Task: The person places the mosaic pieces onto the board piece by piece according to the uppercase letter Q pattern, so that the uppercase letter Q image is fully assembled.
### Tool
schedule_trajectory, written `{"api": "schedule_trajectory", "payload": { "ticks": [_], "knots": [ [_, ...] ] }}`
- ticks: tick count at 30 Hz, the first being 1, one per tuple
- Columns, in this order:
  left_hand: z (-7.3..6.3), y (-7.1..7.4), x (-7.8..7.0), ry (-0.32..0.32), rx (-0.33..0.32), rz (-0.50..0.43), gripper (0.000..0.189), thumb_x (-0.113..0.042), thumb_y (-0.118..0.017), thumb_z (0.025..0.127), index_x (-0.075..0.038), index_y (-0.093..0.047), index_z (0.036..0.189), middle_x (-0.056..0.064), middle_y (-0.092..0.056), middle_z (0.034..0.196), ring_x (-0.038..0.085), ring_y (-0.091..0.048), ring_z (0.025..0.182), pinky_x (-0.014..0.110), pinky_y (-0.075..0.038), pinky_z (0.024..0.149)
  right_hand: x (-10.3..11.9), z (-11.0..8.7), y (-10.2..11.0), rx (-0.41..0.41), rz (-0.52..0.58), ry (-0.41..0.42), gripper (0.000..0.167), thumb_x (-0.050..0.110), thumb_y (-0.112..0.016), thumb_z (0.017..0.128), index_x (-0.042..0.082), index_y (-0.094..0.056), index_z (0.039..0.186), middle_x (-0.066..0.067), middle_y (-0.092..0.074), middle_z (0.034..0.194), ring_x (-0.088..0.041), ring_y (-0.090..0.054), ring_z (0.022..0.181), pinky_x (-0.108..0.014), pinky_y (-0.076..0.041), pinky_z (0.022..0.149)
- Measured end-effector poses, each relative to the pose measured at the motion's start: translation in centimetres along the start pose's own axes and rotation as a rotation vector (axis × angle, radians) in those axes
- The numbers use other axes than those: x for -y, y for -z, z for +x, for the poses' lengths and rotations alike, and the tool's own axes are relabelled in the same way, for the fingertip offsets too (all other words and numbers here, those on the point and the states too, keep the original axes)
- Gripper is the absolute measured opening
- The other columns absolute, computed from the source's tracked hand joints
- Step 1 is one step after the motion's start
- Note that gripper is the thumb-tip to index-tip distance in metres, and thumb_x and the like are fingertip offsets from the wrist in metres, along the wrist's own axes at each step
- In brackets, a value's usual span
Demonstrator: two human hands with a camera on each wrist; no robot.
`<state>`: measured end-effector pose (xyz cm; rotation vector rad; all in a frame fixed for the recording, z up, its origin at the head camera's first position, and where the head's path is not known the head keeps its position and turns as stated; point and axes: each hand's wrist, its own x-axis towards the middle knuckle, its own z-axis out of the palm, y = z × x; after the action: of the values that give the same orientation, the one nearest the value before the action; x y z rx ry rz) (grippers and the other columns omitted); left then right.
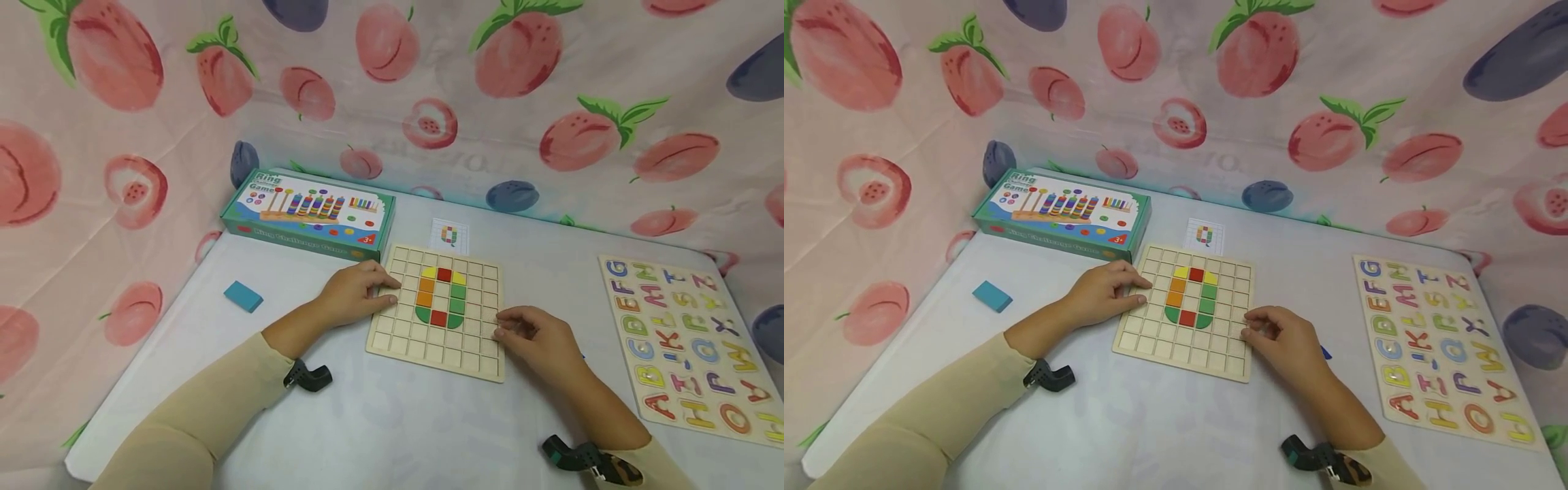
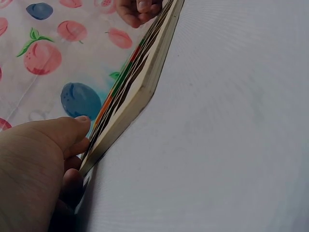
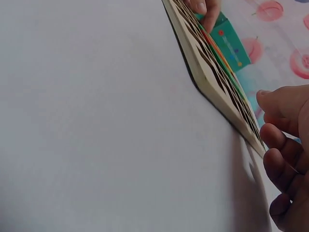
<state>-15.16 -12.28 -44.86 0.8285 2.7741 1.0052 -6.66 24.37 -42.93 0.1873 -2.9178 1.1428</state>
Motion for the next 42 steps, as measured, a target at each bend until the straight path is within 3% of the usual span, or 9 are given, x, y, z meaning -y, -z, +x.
{"api": "schedule_trajectory", "payload": {
  "ticks": [14, 23, 28, 32, 42],
  "knots": [
    [-0.1, -0.1, 0.1, 0.008, -0.009, 0.0, 0.027, -0.037, -0.08, 0.098, -0.023, -0.082, 0.121, -0.009, -0.063, 0.108, 0.007, -0.053, 0.074, 0.029, -0.046, 0.068, -3.3, -2.2, 3.3, -0.105, -0.13, -0.049, 0.024, 0.023, -0.085, 0.093, 0.015, -0.079, 0.115, 0.0, -0.07, 0.094, -0.014, -0.056, 0.082, -0.021, -0.044, 0.067],
    [0.0, -0.2, 0.2, -0.002, -0.005, 0.002, 0.028, -0.038, -0.08, 0.098, -0.023, -0.081, 0.121, -0.009, -0.063, 0.109, 0.007, -0.053, 0.075, 0.029, -0.046, 0.068, -6.0, -4.4, 5.6, -0.109, -0.178, -0.188, 0.029, 0.033, -0.083, 0.096, 0.015, -0.078, 0.118, -0.002, -0.076, 0.1, -0.006, -0.057, 0.085, -0.019, -0.043, 0.069],
    [0.0, -0.3, 0.2, 0.006, -0.006, 0.007, 0.027, -0.037, -0.08, 0.098, -0.024, -0.081, 0.122, -0.009, -0.063, 0.109, 0.008, -0.053, 0.075, 0.03, -0.046, 0.068, -6.9, -5.1, 6.1, -0.095, -0.227, -0.241, 0.032, 0.035, -0.083, 0.096, 0.014, -0.077, 0.12, -0.005, -0.076, 0.106, -0.013, -0.059, 0.088, -0.022, -0.043, 0.069],
    [-0.1, -0.2, 0.2, 0.007, -0.009, 0.004, 0.027, -0.037, -0.08, 0.098, -0.023, -0.082, 0.121, -0.009, -0.063, 0.108, 0.008, -0.053, 0.075, 0.029, -0.046, 0.068, -7.3, -5.3, 6.1, -0.101, -0.269, -0.222, 0.029, 0.028, -0.083, 0.095, 0.011, -0.077, 0.118, -0.007, -0.074, 0.104, -0.02, -0.06, 0.089, -0.021, -0.043, 0.067],
    [0.0, -0.2, 0.2, 0.0, -0.009, -0.002, 0.027, -0.037, -0.08, 0.098, -0.023, -0.082, 0.121, -0.008, -0.063, 0.109, 0.007, -0.053, 0.075, 0.029, -0.046, 0.068, -7.4, -5.4, 5.6, -0.147, -0.274, -0.182, 0.019, 0.017, -0.084, 0.093, 0.009, -0.079, 0.109, -0.002, -0.075, 0.091, -0.012, -0.059, 0.077, -0.018, -0.043, 0.063]
  ]
}}
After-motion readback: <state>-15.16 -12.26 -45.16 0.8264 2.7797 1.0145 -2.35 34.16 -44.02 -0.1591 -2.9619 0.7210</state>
